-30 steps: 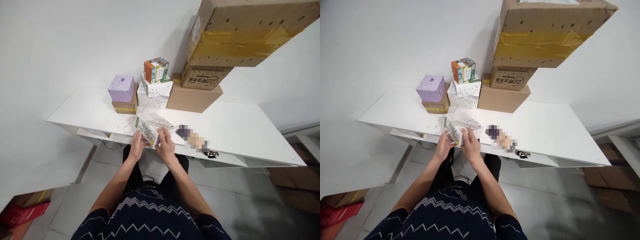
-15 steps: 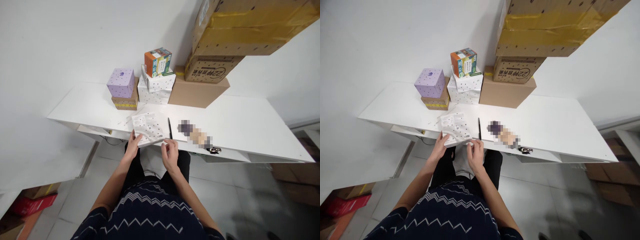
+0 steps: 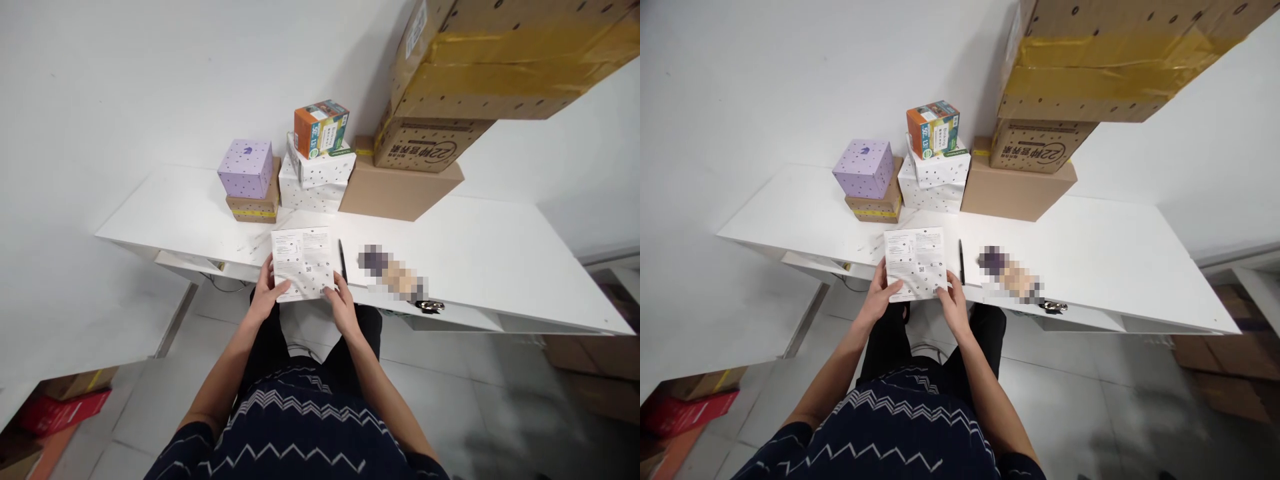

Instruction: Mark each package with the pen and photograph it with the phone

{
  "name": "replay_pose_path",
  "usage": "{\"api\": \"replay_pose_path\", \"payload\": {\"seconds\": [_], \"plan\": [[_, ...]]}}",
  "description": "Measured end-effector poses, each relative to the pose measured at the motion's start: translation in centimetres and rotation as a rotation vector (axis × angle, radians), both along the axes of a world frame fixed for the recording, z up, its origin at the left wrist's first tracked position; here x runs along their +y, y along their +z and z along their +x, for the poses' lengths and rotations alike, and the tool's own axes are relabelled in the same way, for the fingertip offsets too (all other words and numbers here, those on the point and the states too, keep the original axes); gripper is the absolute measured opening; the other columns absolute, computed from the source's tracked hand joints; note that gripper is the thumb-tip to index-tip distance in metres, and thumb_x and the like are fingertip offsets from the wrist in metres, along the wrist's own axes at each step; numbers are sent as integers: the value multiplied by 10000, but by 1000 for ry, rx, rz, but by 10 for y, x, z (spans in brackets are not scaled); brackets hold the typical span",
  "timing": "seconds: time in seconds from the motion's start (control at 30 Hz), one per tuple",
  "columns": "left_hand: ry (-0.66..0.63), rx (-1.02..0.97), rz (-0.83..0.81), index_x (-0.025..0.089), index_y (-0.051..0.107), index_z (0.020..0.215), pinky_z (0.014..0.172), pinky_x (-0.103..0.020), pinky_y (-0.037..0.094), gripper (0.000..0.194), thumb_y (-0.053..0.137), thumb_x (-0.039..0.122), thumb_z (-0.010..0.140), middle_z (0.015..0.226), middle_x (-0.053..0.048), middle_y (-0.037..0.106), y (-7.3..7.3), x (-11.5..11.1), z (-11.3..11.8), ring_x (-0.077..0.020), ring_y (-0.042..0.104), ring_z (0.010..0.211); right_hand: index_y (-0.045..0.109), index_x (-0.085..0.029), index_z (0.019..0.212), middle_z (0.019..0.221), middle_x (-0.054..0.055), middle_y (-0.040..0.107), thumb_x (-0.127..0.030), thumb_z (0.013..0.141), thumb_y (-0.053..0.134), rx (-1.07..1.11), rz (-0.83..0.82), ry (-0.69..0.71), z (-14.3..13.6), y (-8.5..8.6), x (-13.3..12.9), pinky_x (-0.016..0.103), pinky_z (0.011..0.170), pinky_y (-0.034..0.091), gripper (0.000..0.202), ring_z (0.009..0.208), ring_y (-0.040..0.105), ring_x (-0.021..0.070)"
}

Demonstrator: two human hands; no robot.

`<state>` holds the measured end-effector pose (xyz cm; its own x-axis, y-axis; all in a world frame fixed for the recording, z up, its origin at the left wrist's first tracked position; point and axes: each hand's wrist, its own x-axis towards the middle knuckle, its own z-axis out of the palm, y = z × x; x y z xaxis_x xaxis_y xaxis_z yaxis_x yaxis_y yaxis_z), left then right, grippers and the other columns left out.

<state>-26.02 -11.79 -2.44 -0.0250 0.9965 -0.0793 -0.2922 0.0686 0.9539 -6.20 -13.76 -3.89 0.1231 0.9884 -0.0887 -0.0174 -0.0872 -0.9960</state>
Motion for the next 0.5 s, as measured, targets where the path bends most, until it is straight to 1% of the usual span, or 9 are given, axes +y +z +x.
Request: {"api": "replay_pose_path", "payload": {"seconds": [0.07, 0.17, 0.23, 0.3, 0.33, 0.4, 0.5], "plan": [[-67, 16, 83, 293, 329, 1512, 1108, -413, 428, 994, 863, 345, 674, 1536, -105, 435, 5, 3, -3, -308, 463, 1375, 530, -237, 1368, 1357, 93, 606, -316, 805, 567, 13, 72, 16, 4, -1, 0, 425, 951, 521, 570, 1160, 611, 271], [-156, 68, 124, 276, 299, 1531, 1141, -431, 384, 1098, 900, 335, 615, 1539, -131, 428, 9, 10, -6, -324, 403, 1422, 504, -243, 1372, 1382, 91, 587, -285, 798, 549, 12, 162, 16, 9, -1, 5, 442, 1005, 496, 578, 1220, 583, 262], [-186, 130, 160, 269, 314, 1528, 1170, -426, 338, 1102, 906, 318, 600, 1571, -131, 384, 8, 15, -7, -318, 354, 1454, 536, -229, 1322, 1341, 101, 613, -307, 812, 559, 19, 182, -4, 10, -1, 10, 452, 1025, 480, 516, 1222, 580, 263], [-187, 199, 193, 268, 323, 1525, 1192, -415, 295, 1081, 897, 306, 610, 1598, -119, 343, 2, 21, -8, -303, 322, 1473, 572, -214, 1261, 1276, 110, 647, -338, 828, 571, 16, 172, -31, 11, -1, 13, 462, 1022, 478, 450, 1182, 602, 267], [-183, 227, 193, 268, 320, 1528, 1196, -413, 285, 1068, 888, 302, 624, 1595, -116, 350, -2, 23, -8, -294, 325, 1473, 583, -211, 1240, 1251, 112, 656, -345, 834, 573, 5, 167, -45, 11, 0, 14, 465, 1012, 482, 429, 1156, 613, 268], [-162, 255, 158, 261, 324, 1527, 1190, -415, 295, 1040, 873, 299, 645, 1545, -126, 428, -10, 26, -8, -283, 374, 1447, 590, -212, 1238, 1239, 111, 654, -342, 843, 564, -36, 178, -64, 10, 1, 14, 465, 991, 492, 417, 1134, 617, 268], [-99, 206, 61, 229, 413, 1476, 1162, -434, 337, 963, 874, 287, 633, 1407, -144, 569, -18, 27, -6, -285, 462, 1384, 558, -238, 1318, 1289, 101, 628, -329, 863, 538, -105, 231, -57, 8, 3, 11, 460, 983, 494, 465, 1188, 581, 267]]}}
